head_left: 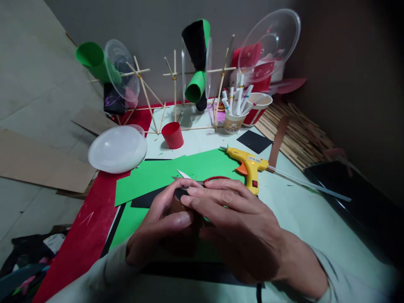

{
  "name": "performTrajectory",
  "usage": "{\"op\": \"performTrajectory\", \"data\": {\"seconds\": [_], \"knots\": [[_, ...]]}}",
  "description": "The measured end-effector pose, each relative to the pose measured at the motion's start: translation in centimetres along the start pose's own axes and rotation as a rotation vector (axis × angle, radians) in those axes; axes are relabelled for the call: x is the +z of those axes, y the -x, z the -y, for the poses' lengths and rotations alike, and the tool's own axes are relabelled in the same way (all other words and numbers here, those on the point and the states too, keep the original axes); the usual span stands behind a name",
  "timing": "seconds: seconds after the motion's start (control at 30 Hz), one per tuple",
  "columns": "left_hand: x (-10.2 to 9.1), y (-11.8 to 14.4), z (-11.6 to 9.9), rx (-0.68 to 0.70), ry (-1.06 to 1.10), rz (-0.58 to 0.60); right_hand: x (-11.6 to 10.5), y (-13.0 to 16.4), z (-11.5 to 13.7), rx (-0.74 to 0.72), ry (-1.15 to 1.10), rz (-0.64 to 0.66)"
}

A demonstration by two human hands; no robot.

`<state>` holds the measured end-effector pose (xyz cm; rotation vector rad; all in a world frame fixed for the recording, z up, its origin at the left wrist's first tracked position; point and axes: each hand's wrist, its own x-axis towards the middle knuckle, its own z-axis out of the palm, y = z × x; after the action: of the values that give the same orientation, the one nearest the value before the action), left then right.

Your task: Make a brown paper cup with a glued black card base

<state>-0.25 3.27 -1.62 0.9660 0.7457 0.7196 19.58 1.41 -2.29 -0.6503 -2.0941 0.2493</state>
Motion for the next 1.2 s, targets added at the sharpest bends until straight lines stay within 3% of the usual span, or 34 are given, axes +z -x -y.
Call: {"op": "performTrajectory", "data": {"seconds": [0.17,0.33,0.43,0.63,0.73,0.93,1.2], "knots": [[-0.7,-0.2,0.3,0.012,-0.024,-0.027,0.0,0.0,0.0,-0.116,0.18,0.04],[-0.9,0.4,1.0,-0.008,-0.015,-0.282,0.9,0.2,-0.3,-0.197,0.389,0.077],[-0.4,0.2,0.6,-0.038,0.06,-0.292,1.0,0.2,-0.3,-0.083,0.255,0.012],[0.1,-0.6,-0.4,-0.021,0.076,-0.056,-0.8,-0.1,0.7,0.256,-0.143,-0.158],[0.2,-0.4,-0.4,-0.049,0.006,-0.083,-1.2,-0.1,0.9,0.334,-0.239,-0.143],[0.1,-0.2,0.0,0.02,-0.204,-0.172,-0.4,-0.8,0.7,0.231,-0.167,-0.007],[-0.6,-0.8,0.0,0.1,-0.172,-0.106,0.8,-0.1,-0.4,-0.005,0.084,0.047]]}}
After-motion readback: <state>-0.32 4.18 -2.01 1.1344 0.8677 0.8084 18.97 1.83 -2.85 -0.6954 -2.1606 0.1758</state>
